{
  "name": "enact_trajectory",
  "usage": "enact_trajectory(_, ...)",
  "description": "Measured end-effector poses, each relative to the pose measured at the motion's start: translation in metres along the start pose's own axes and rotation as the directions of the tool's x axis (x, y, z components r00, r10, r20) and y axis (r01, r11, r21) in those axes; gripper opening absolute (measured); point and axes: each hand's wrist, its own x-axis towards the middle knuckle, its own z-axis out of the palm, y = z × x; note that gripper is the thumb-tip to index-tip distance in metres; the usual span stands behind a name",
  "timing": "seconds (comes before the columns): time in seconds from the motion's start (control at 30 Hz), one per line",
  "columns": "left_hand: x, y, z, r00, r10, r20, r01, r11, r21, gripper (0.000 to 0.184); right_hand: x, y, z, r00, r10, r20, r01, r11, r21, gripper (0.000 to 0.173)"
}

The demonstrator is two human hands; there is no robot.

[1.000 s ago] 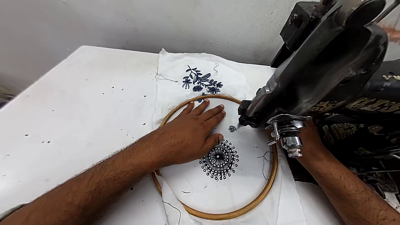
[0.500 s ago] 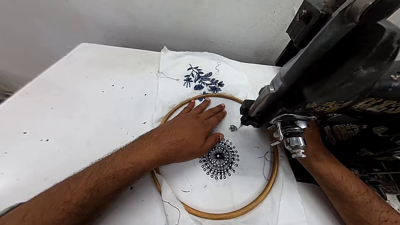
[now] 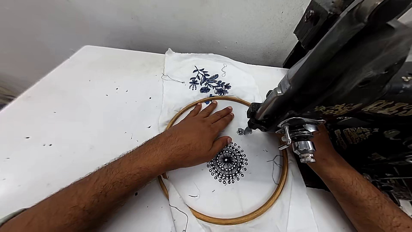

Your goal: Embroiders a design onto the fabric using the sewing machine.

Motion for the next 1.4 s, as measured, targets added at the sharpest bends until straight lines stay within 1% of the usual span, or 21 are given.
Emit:
enact_trajectory(0.07, 0.0017, -0.0017, 0.0019, 1.000, 0.007, 0.001, -0.007, 1.000, 0.008, 0.064, 0.0003, -0.0015, -0.0010, 0.999, 0.037, 0.009, -0.037, 0.999, -0.008, 0.021)
enact_trajectory(0.2, 0.0013, -0.0025, 0.0016, 1.000, 0.006, 0.006, -0.006, 1.000, 0.002, 0.064, 0.0002, 0.0025, 0.0024, 0.998, -0.065, -0.021, 0.064, 0.997, -0.049, 0.021)
enact_trajectory(0.27, 0.0017, -0.0028, 0.0015, 1.000, 0.005, -0.003, -0.005, 1.000, -0.003, 0.064, 0.0008, 0.0034, 0.0035, 0.997, -0.073, -0.023, 0.071, 0.995, -0.069, 0.021)
enact_trajectory(0.43, 0.0031, -0.0022, 0.0032, 1.000, 0.002, -0.009, -0.002, 1.000, 0.004, 0.064, 0.0026, 0.0001, 0.0001, 1.000, -0.014, 0.005, 0.014, 0.998, -0.061, 0.022)
enact_trajectory(0.6, 0.0011, -0.0028, 0.0008, 1.000, 0.008, 0.012, -0.008, 1.000, 0.011, 0.065, 0.0010, 0.0013, 0.0020, 1.000, -0.014, -0.005, 0.014, 0.995, -0.094, 0.021)
enact_trajectory(0.73, 0.0023, -0.0033, 0.0026, 1.000, 0.004, -0.004, -0.004, 1.000, 0.008, 0.064, 0.0030, 0.0019, 0.0037, 0.999, -0.024, -0.031, 0.024, 1.000, -0.006, 0.021)
enact_trajectory(0.8, 0.0031, -0.0024, 0.0036, 1.000, -0.001, -0.009, 0.001, 1.000, 0.004, 0.063, 0.0020, 0.0017, 0.0011, 0.999, -0.026, -0.021, 0.026, 1.000, 0.012, 0.022)
enact_trajectory(0.93, 0.0024, -0.0019, 0.0019, 1.000, 0.008, 0.001, -0.008, 1.000, 0.014, 0.064, 0.0021, 0.0026, 0.0018, 1.000, -0.009, -0.022, 0.008, 0.999, -0.031, 0.022)
enact_trajectory(1.03, 0.0022, -0.0031, 0.0014, 1.000, 0.015, 0.001, -0.015, 1.000, 0.007, 0.064, -0.0009, 0.0013, 0.0013, 1.000, -0.004, -0.020, 0.004, 1.000, -0.014, 0.024)
enact_trajectory(1.2, 0.0038, -0.0024, 0.0042, 1.000, 0.008, -0.023, -0.009, 1.000, -0.008, 0.063, 0.0006, -0.0015, -0.0029, 1.000, 0.026, 0.012, -0.025, 0.998, -0.056, 0.023)
enact_trajectory(1.27, 0.0035, -0.0021, 0.0039, 1.000, 0.012, -0.017, -0.013, 1.000, -0.013, 0.063, 0.0006, 0.0016, -0.0013, 1.000, -0.019, -0.016, 0.019, 0.999, -0.032, 0.023)
enact_trajectory(1.33, 0.0033, -0.0031, 0.0041, 1.000, 0.019, -0.014, -0.019, 1.000, -0.008, 0.064, 0.0013, 0.0026, 0.0008, 1.000, 0.001, -0.031, 0.000, 0.999, 0.042, 0.023)
enact_trajectory(1.4, 0.0037, -0.0043, 0.0046, 0.999, 0.025, -0.024, -0.025, 1.000, -0.008, 0.064, 0.0017, 0.0018, 0.0015, 0.999, 0.026, -0.023, -0.025, 0.998, 0.057, 0.026)
